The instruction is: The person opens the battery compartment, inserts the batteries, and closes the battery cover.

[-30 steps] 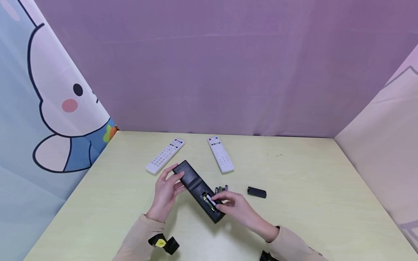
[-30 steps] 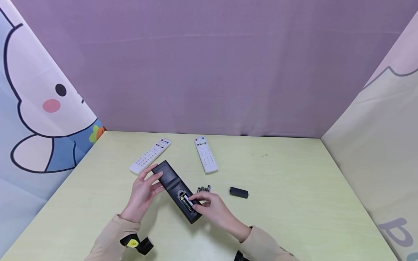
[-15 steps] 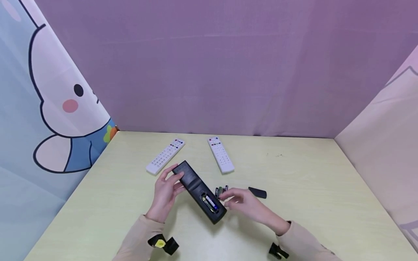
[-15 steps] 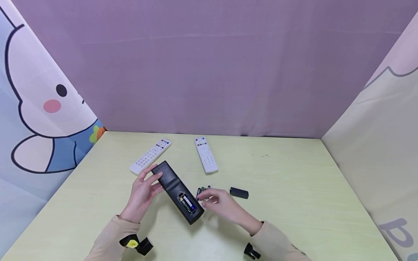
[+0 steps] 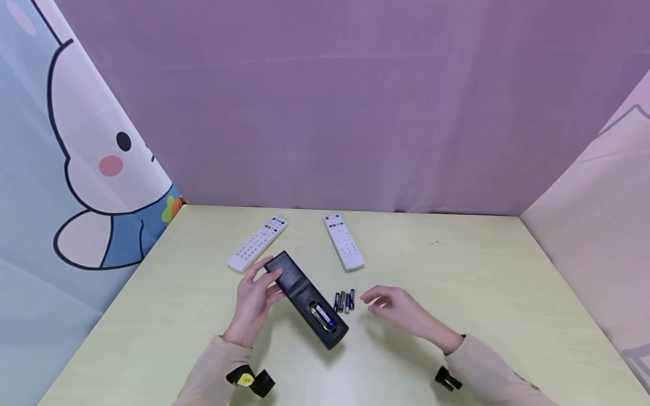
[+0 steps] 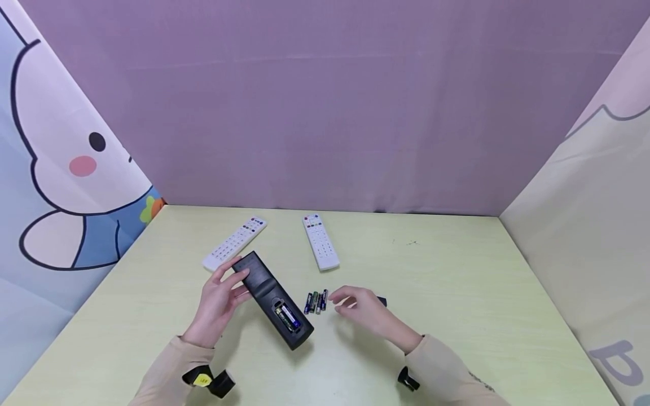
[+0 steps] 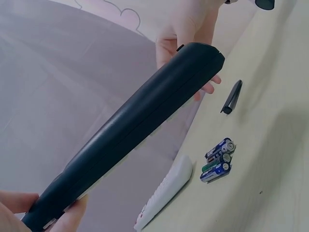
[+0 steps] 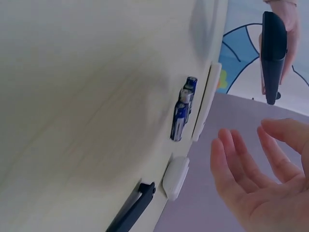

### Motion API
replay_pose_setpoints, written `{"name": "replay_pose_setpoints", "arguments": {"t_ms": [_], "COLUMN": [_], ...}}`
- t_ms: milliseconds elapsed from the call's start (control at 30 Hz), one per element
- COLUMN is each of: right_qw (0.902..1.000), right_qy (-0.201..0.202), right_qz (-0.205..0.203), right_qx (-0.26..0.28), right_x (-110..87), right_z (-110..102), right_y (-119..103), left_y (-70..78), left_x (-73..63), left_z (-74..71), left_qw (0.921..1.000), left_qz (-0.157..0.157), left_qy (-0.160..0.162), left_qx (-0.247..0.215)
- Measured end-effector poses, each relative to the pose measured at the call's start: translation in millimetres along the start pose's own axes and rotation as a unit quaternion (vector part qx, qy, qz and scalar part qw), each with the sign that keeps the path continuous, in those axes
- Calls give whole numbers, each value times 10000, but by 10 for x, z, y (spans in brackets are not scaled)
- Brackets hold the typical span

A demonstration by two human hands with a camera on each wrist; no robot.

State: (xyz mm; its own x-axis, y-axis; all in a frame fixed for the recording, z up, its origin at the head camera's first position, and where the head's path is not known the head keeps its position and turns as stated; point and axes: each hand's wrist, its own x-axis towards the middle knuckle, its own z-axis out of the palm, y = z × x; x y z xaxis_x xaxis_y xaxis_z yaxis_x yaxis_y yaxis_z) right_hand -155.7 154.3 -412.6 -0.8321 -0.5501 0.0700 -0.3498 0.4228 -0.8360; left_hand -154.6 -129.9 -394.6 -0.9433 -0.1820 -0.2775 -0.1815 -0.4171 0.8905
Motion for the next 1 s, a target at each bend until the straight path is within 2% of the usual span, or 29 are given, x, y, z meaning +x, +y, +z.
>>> {"name": "replay_pose_setpoints", "arguments": {"t_ms": [300, 633, 1000], "right_qw": [9976, 9930, 9875], "right_qy": [246, 360, 288], "right_qz": [32, -68, 432], "right_qx": [-654, -1122, -1486], "right_x": [-5, 18, 36], "right_z": [-92, -178, -243], "right_y": [104, 279, 389], "left_y": [-4, -10, -19], "left_x": [12, 14, 22], "left_z": [-36, -57, -64], "left_qw": [10000, 9999, 9999], "left_qz": [-15, -24, -43], "left_qy": [88, 113, 98], "left_qx": [-37, -100, -57]}}
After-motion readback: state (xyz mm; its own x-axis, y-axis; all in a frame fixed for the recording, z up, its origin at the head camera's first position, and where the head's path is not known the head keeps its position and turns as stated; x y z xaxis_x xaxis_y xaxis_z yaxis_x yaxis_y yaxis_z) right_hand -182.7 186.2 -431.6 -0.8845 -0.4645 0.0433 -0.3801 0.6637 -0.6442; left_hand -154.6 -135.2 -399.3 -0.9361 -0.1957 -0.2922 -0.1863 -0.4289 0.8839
